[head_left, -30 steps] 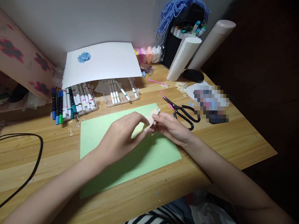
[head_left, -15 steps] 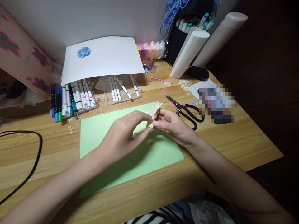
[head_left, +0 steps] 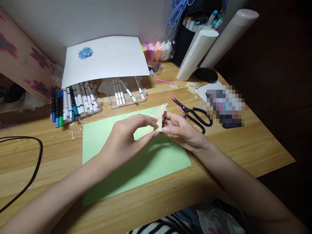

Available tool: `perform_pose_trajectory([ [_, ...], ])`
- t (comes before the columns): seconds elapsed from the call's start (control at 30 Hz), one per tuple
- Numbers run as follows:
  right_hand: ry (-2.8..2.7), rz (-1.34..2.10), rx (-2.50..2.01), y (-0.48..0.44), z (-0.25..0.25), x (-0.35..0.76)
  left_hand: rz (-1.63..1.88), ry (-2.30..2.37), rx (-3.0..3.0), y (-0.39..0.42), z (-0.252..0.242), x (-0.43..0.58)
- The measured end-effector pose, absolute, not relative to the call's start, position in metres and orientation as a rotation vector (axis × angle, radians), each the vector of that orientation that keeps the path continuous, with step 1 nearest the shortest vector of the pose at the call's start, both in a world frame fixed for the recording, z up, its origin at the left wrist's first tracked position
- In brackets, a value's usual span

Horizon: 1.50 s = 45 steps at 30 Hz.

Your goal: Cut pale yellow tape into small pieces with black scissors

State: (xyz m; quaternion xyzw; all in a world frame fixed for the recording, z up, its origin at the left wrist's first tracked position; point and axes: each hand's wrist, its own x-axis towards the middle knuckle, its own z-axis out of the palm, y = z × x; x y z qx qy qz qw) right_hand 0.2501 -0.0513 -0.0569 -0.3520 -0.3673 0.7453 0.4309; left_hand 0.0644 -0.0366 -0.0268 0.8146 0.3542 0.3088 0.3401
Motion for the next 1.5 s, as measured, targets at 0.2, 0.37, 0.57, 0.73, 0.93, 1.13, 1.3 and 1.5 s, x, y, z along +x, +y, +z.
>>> perform_pose_trajectory([
  [0.2, -0.899, 1.875, -0.882, -0.0512, -0.0572, 0.2503, 0.801, 0.923, 2.156, -0.0372, -0.0276, 0.0647],
  [0.37, -0.876, 1.889, -0.892, -0.0511, -0.0569, 0.2508, 0.81, 0.934, 2.172, -0.038, -0.0277, 0.0647],
  [0.57, -0.86, 1.899, -0.855, -0.0503, -0.0588, 0.2509, 0.801, 0.929, 2.182, -0.0387, -0.0265, 0.0658],
  [0.73, -0.846, 1.874, -0.897, -0.0507, -0.0594, 0.2496, 0.803, 0.909, 2.243, -0.0397, -0.0278, 0.0665],
  [0.93, -0.834, 1.842, -0.938, -0.0515, -0.0583, 0.2471, 0.801, 0.908, 2.296, -0.042, -0.028, 0.0679],
  [1.13, -0.84, 1.834, -0.936, -0.051, -0.0572, 0.2464, 0.784, 0.931, 2.256, -0.0425, -0.0265, 0.0677],
  [1.3, -0.846, 1.823, -0.952, -0.0509, -0.058, 0.2468, 0.787, 0.919, 2.222, -0.0424, -0.0266, 0.0677],
  [1.5, -0.851, 1.828, -0.928, -0.0509, -0.0589, 0.2464, 0.791, 0.925, 2.209, -0.0421, -0.0272, 0.0684],
])
